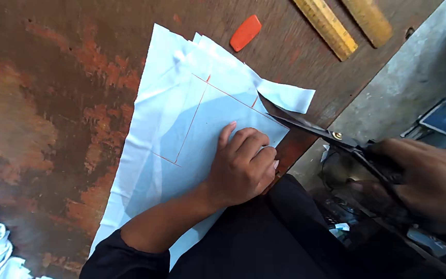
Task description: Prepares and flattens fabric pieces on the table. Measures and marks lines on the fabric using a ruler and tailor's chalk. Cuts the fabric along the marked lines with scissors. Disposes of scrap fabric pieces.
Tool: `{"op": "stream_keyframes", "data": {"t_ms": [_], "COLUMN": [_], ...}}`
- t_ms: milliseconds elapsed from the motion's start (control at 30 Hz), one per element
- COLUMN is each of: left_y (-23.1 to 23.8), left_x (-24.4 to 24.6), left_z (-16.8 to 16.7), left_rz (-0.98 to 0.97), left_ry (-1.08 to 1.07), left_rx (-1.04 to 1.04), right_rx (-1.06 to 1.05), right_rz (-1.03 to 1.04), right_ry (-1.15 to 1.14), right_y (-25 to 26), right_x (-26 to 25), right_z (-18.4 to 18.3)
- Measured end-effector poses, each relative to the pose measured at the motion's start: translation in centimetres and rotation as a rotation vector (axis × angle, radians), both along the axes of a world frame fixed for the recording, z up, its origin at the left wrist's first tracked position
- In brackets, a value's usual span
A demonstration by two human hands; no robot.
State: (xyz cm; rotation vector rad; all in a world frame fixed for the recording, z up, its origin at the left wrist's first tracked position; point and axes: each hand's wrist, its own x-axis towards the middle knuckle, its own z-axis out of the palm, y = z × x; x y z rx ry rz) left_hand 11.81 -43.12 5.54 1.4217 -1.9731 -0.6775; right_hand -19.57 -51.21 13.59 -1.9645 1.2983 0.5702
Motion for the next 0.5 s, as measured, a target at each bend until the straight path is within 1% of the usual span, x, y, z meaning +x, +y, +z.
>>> {"op": "stream_keyframes", "data": {"t_ms": [100, 167, 233, 333, 500], "left_y": [-0.7, -1.0, -1.1, -1.0, -0.8], "left_x": [1.0, 1.6, 2.1, 2.5, 2.5], "left_z": [0.8, 0.2, -0.7, -1.6, -2.0], "left_rz": [0.030, 0.021, -0.008, -0.035, -0.034], "left_ry": [-0.105, -0.199, -0.267, -0.288, -0.293], "left_rx": [0.000, 0.002, -0.020, -0.077, -0.110], "right_rx": [-0.036, -0.015, -0.045, -0.095, -0.119], "right_rz": [0.114, 0.175, 0.246, 0.312, 0.310], "right_ry": [-0.044, -0.053, -0.077, -0.127, -0.169], "right_y": [-3.3, -5.3, -6.5, -7.4, -7.3], "right_x": [0.5, 2.1, 3.2, 4.4, 5.1], "right_z": [-0.3, -0.6, -1.5, -2.5, -3.4]}}
